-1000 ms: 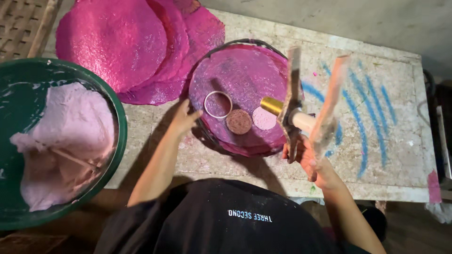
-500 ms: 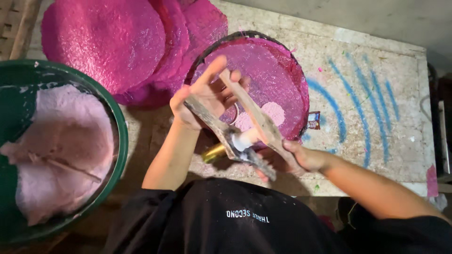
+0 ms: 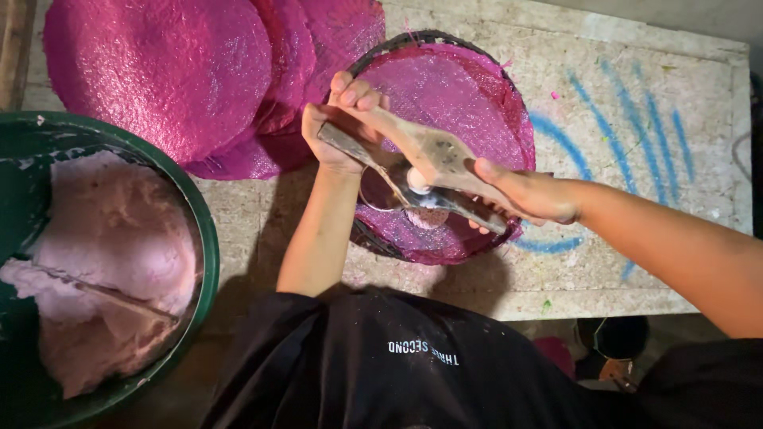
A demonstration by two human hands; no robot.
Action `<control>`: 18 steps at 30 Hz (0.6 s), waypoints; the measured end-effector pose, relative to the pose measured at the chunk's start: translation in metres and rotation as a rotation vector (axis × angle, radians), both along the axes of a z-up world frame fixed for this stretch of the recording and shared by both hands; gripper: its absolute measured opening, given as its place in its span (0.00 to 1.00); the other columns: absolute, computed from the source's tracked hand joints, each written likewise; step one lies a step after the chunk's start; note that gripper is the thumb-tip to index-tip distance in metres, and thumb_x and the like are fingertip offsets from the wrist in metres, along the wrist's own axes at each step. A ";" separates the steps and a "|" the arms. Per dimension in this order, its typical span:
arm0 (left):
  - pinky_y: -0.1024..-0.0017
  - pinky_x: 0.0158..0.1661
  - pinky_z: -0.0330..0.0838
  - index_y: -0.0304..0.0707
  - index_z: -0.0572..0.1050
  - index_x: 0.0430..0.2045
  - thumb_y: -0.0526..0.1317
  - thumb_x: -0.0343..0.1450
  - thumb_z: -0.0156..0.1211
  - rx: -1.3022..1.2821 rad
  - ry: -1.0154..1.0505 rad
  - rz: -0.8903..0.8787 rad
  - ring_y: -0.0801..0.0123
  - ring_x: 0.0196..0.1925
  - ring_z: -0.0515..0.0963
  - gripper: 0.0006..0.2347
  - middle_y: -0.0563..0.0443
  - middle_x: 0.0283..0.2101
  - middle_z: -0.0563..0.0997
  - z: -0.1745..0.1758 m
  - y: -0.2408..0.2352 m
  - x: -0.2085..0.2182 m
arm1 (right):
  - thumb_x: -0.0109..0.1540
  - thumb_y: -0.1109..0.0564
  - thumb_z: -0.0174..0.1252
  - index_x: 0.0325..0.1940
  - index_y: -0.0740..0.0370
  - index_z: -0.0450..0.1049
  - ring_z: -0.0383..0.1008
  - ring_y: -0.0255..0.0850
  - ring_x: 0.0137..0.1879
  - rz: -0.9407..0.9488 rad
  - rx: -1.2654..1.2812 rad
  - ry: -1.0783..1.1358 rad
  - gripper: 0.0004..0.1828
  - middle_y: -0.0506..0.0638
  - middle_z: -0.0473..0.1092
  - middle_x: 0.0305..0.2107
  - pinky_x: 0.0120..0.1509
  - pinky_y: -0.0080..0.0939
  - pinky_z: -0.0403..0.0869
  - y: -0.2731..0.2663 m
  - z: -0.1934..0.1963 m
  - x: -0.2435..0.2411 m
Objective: The person scoops pink cotton candy from a green bucket and places it into a circular metal mold on a pink sheet. They use a wooden stick to press and shape the candy into a round disc, repeating this process to create multiple discs.
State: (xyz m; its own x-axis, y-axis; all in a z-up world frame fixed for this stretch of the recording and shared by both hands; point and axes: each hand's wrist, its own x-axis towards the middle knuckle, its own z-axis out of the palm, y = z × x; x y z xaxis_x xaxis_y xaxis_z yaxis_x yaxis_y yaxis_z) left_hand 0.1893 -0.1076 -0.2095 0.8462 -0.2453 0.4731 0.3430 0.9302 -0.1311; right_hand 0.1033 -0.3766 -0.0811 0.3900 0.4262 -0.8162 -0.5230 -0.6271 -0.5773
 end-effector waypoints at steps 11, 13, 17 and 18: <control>0.59 0.62 0.71 0.44 0.70 0.42 0.48 0.76 0.51 -0.001 -0.089 0.054 0.66 0.48 0.77 0.09 0.55 0.40 0.77 -0.031 0.037 0.016 | 0.62 0.18 0.19 0.41 0.68 0.81 0.75 0.43 0.33 0.133 -0.199 -0.235 0.58 0.54 0.77 0.27 0.40 0.44 0.73 0.047 -0.009 -0.002; 0.61 0.61 0.71 0.44 0.70 0.42 0.49 0.75 0.50 -0.015 -0.030 0.046 0.66 0.48 0.77 0.11 0.55 0.40 0.76 -0.037 0.027 0.008 | 0.61 0.18 0.20 0.39 0.67 0.80 0.75 0.43 0.31 0.115 -0.211 -0.206 0.57 0.54 0.76 0.25 0.39 0.45 0.73 0.045 -0.005 -0.004; 0.63 0.62 0.70 0.45 0.69 0.43 0.46 0.76 0.47 -0.023 0.030 0.027 0.68 0.46 0.77 0.09 0.56 0.41 0.76 -0.046 0.000 0.007 | 0.60 0.21 0.26 0.40 0.62 0.76 0.75 0.41 0.30 0.008 -0.289 -0.246 0.48 0.51 0.74 0.24 0.39 0.44 0.76 0.034 0.000 -0.006; 0.62 0.62 0.70 0.45 0.69 0.42 0.47 0.75 0.48 -0.040 0.006 0.011 0.67 0.46 0.77 0.09 0.56 0.40 0.75 -0.045 -0.005 0.011 | 0.61 0.22 0.28 0.39 0.62 0.75 0.75 0.41 0.30 -0.012 -0.310 -0.285 0.46 0.51 0.73 0.23 0.38 0.44 0.76 0.032 0.000 -0.007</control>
State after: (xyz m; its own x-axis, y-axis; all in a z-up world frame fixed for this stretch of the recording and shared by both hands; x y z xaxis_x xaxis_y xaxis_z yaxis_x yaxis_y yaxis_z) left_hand 0.2007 -0.1126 -0.2549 0.8513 -0.2172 0.4776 0.3321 0.9278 -0.1699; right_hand 0.0963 -0.3442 -0.0813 0.6224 0.1718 -0.7636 -0.3777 -0.7885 -0.4853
